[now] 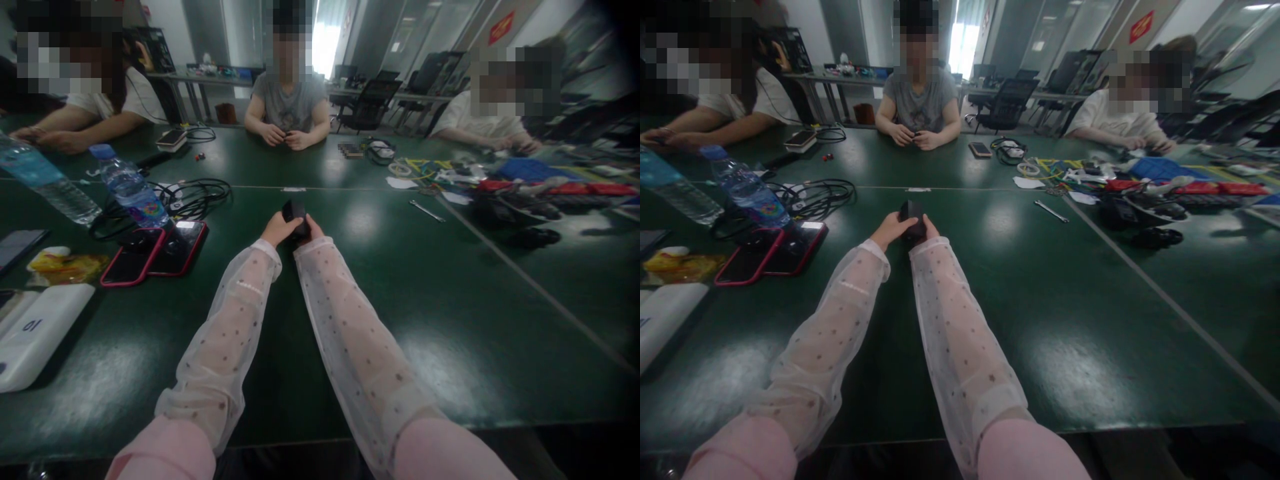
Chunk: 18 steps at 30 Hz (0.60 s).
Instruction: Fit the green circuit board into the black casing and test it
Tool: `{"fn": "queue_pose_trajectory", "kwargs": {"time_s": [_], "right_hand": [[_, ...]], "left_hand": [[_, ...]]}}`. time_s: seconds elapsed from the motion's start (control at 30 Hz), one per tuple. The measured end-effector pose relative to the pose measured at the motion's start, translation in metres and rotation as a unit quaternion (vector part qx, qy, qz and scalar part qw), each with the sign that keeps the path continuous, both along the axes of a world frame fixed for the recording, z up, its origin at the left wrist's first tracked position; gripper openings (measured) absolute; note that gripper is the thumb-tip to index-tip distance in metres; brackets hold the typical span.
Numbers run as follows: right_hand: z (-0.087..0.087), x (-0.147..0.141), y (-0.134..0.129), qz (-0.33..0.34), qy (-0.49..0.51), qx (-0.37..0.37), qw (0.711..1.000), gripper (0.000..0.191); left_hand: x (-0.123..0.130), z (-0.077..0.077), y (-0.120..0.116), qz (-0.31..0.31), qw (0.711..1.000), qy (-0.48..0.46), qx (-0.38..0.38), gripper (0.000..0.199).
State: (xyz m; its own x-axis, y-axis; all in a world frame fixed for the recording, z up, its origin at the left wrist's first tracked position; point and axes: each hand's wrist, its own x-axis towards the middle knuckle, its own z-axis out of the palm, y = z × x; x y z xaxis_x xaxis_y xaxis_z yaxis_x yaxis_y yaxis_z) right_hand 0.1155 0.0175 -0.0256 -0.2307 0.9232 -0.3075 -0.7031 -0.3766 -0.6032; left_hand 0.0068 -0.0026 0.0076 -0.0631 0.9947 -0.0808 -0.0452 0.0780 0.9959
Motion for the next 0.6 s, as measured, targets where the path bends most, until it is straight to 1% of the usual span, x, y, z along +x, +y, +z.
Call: {"fn": "queue_pose_trajectory", "kwargs": {"time_s": [0.1,0.13,0.27,0.43,0.53,0.6], "right_hand": [[0.004,0.001,-0.002,-0.013,-0.039,-0.054,0.998,0.035],[0.006,0.002,-0.003,-0.014,-0.043,-0.058,0.997,0.036],[0.009,0.001,-0.006,-0.005,-0.022,-0.037,0.999,0.038],[0.006,-0.002,-0.003,-0.017,0.021,-0.028,0.999,0.037],[0.001,0.000,0.002,-0.033,0.037,-0.040,0.998,0.038],[-0.002,0.002,0.005,-0.028,0.056,-0.033,0.997,0.041]], "left_hand": [[0.007,0.008,-0.009,0.037,0.998,0.045,0.031,0.032],[0.010,0.011,-0.013,0.047,0.997,0.045,0.036,0.033],[0.016,0.018,-0.022,0.066,0.996,0.010,0.052,0.035],[0.008,0.024,-0.018,0.080,0.993,0.049,0.070,0.030],[-0.003,0.029,-0.012,0.094,0.992,-0.001,0.078,0.026],[-0.011,0.032,-0.010,0.097,0.992,-0.069,0.049,0.022]]}}
